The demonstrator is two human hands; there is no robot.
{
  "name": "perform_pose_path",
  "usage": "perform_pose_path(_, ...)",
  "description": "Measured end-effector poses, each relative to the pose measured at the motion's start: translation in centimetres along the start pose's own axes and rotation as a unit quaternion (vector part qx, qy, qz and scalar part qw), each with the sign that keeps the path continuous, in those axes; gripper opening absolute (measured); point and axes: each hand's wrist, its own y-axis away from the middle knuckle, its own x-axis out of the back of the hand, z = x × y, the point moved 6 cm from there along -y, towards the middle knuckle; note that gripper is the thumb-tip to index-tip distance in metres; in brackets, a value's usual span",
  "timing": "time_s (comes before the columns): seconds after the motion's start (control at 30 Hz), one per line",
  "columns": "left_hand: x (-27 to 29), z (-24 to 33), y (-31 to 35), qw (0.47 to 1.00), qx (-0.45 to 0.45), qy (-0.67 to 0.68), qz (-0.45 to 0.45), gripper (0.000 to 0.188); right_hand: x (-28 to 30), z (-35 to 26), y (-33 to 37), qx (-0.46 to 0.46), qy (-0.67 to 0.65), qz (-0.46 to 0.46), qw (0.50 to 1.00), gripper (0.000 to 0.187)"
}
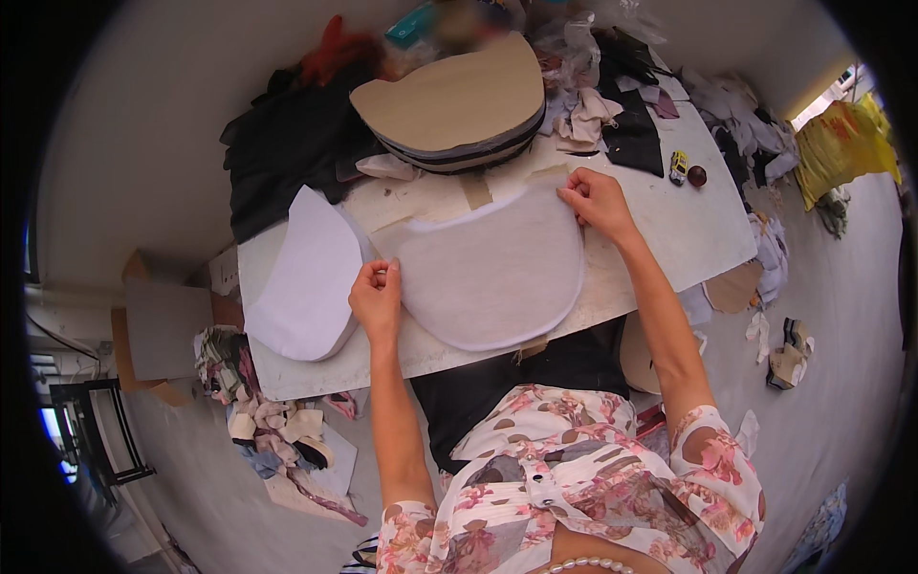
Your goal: The person sits on the floor and repeatedly picks up white and beige fabric pieces from a pile, places them on a low table, and stacks them. The person handles the pieces one at a time, smoothing them before stacking.
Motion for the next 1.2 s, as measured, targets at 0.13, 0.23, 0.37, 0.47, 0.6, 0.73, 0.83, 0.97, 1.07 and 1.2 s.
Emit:
perform_pose_path(0.13,0.0,0.0,-0.2,1.000,-0.006,-0.006,-0.003,0.020,0.1,-0.1,-0.1,-0.006,-0.006,-0.002,1.000,0.014)
perform_pose_path(0.23,-0.1,-0.3,-0.4,1.000,-0.008,-0.010,-0.004,0.021,0.1,-0.1,-0.1,-0.017,-0.001,0.001,1.000,0.014)
perform_pose_path(0.37,-0.2,-0.5,-0.5,1.000,-0.002,0.004,-0.012,0.022,0.3,-0.2,-0.1,0.005,0.031,0.003,0.999,0.016)
perform_pose_path(0.47,0.1,-0.5,-0.5,1.000,0.016,0.005,-0.011,0.022,0.3,-0.7,0.1,0.001,0.086,-0.010,0.996,0.027)
perform_pose_path(0.6,0.8,1.6,0.7,0.996,-0.043,-0.074,0.030,0.027,0.8,-5.8,3.3,0.116,0.281,0.088,0.948,0.050)
perform_pose_path(0.73,-1.5,6.1,3.8,0.924,-0.296,-0.240,0.036,0.046,-2.7,-7.3,5.7,0.250,0.357,0.035,0.899,0.064)
perform_pose_path(0.83,-3.7,4.5,3.5,0.904,-0.314,-0.285,-0.062,0.055,-5.3,-5.6,4.8,0.243,0.372,-0.025,0.896,0.066)
perform_pose_path(0.97,-4.3,3.2,3.1,0.910,-0.296,-0.276,-0.090,0.060,-6.0,-4.3,4.7,0.229,0.389,-0.044,0.891,0.067)
perform_pose_path(1.07,-4.4,3.5,3.1,0.909,-0.291,-0.285,-0.094,0.062,-5.7,-4.9,4.7,0.234,0.399,-0.027,0.886,0.063)
perform_pose_path(1.2,-4.1,3.6,3.0,0.916,-0.290,-0.259,-0.099,0.063,-3.0,-10.2,2.5,0.320,0.257,0.106,0.906,0.043)
